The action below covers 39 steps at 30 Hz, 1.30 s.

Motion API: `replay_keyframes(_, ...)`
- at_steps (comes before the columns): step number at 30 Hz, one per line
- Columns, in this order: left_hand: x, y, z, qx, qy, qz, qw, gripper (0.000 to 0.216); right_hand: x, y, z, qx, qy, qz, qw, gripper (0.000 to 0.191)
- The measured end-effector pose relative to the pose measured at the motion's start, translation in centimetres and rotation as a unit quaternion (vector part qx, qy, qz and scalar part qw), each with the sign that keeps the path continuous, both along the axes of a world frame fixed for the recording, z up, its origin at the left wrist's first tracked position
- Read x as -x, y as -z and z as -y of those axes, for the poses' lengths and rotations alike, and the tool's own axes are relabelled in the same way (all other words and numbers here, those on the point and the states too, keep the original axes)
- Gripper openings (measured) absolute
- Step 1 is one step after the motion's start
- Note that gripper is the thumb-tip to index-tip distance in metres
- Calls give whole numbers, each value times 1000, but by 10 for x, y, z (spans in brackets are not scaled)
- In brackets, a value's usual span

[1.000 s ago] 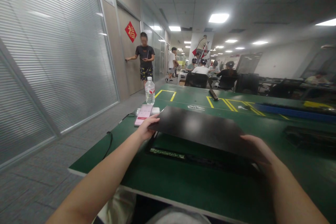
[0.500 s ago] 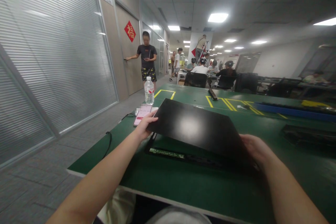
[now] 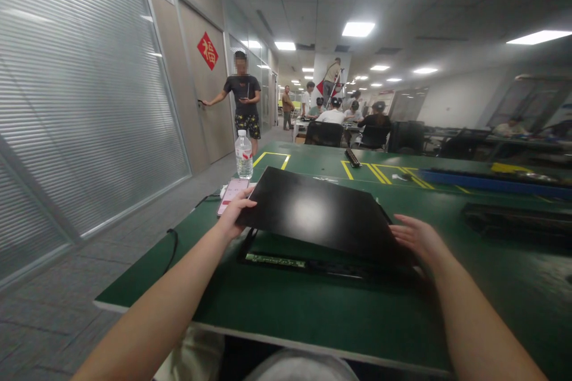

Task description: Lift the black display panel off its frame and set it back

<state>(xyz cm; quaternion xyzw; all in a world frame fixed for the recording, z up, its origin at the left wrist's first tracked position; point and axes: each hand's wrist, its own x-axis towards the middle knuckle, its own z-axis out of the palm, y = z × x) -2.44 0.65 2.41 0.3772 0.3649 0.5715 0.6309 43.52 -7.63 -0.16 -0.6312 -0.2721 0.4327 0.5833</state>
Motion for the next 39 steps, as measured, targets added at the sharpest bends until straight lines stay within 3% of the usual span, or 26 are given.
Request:
replay_keyframes(9, -8, 4, 5, 8, -7, -37, 999, 57, 9, -8, 2, 30, 57, 80, 995, 21)
replay_keyframes(18, -13, 10, 5, 27, 1, -63, 998, 62, 9, -8, 3, 48, 79, 104, 990, 24)
replay_keyframes(39, -17, 16, 4, 30, 16, -92, 995, 55, -11, 14, -8, 60, 75, 245, 965, 33)
